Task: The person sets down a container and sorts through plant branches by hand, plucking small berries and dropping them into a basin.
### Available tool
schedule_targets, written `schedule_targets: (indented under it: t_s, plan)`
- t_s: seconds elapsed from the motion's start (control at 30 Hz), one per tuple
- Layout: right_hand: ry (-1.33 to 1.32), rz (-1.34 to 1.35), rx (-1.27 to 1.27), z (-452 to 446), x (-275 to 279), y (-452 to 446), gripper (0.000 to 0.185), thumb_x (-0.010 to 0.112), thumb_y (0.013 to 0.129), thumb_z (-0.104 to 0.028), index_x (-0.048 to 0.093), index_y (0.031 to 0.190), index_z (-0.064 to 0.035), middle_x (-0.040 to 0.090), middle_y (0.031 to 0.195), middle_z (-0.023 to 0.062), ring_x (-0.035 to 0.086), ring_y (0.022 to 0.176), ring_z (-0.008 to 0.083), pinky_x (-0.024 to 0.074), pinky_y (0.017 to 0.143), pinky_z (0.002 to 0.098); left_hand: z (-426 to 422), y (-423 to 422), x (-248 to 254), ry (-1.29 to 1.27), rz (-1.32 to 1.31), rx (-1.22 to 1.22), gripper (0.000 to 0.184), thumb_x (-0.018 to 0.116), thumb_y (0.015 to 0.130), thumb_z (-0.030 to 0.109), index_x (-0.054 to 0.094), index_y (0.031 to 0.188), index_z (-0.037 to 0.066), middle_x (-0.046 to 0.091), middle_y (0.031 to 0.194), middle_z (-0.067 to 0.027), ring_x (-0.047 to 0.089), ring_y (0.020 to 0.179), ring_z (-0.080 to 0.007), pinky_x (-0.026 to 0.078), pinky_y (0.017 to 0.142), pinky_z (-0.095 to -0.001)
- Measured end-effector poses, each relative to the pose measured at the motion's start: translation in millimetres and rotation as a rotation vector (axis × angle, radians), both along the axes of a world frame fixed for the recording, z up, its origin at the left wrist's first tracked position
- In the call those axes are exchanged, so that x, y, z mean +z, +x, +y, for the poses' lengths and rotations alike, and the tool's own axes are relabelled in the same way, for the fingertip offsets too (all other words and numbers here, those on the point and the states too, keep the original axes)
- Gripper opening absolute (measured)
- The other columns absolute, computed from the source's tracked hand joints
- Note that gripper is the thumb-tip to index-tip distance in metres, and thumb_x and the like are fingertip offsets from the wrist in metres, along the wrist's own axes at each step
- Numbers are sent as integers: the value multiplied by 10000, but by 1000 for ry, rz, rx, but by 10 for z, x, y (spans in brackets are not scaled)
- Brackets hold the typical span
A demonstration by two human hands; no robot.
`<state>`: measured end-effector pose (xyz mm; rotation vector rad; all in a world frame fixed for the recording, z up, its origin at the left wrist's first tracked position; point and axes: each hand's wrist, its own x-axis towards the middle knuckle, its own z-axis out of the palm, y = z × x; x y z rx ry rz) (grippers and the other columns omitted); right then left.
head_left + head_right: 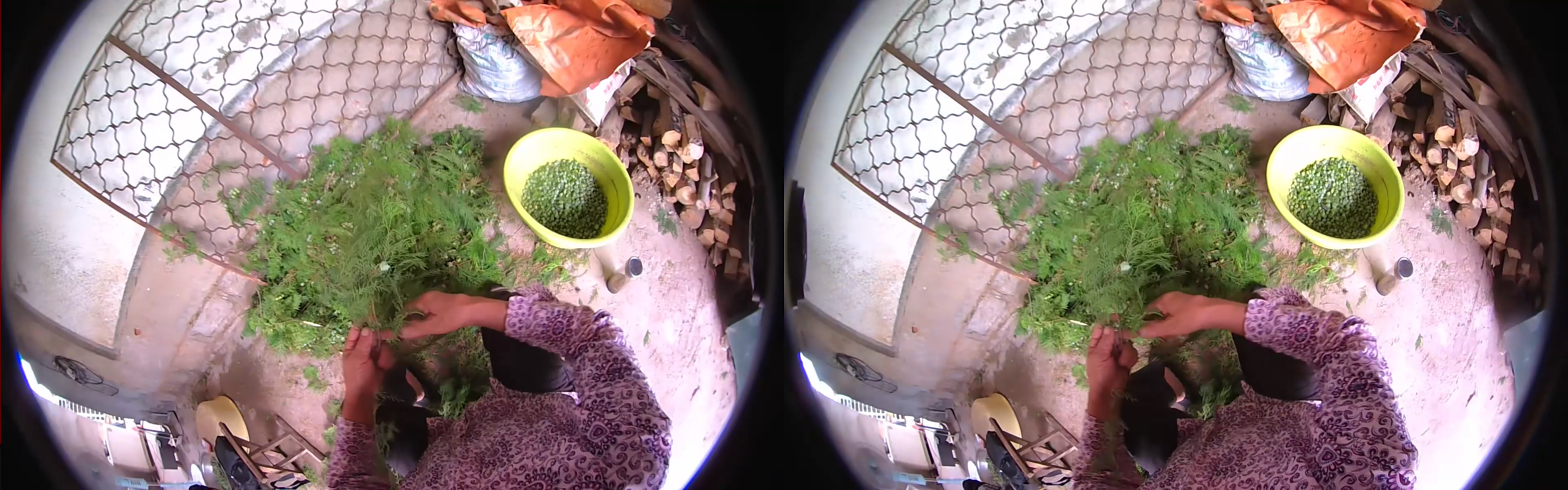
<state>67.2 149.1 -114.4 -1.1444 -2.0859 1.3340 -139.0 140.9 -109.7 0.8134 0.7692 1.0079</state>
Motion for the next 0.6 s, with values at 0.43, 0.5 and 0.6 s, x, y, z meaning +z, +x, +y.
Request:
schedule_targets:
  t_s: [0.43,0.5,0.6]
  plan:
    - [201,115,-398,-287,-734,-590,309,546,748,-278,585,809,22,580,711,202,575,651,353,458,608,403,-686,-38,-267,-4,689,-118,229,501,848,219,546,941,15,582,814,-41,540,700,-99,427,606,-236]
    - [286,2,-447,-249,-795,-656,275,534,744,-250,586,773,19,584,715,199,570,646,369,459,606,415,-621,-54,-215,156,671,234,258,581,806,199,540,972,6,585,843,-39,545,746,-103,431,647,-227]
    - [378,120,-473,-311,-774,-721,243,522,724,-228,577,731,9,577,700,207,560,650,388,460,604,429,-468,162,-189,440,589,193,262,622,773,149,547,979,6,586,865,-41,553,788,-112,445,653,-226]
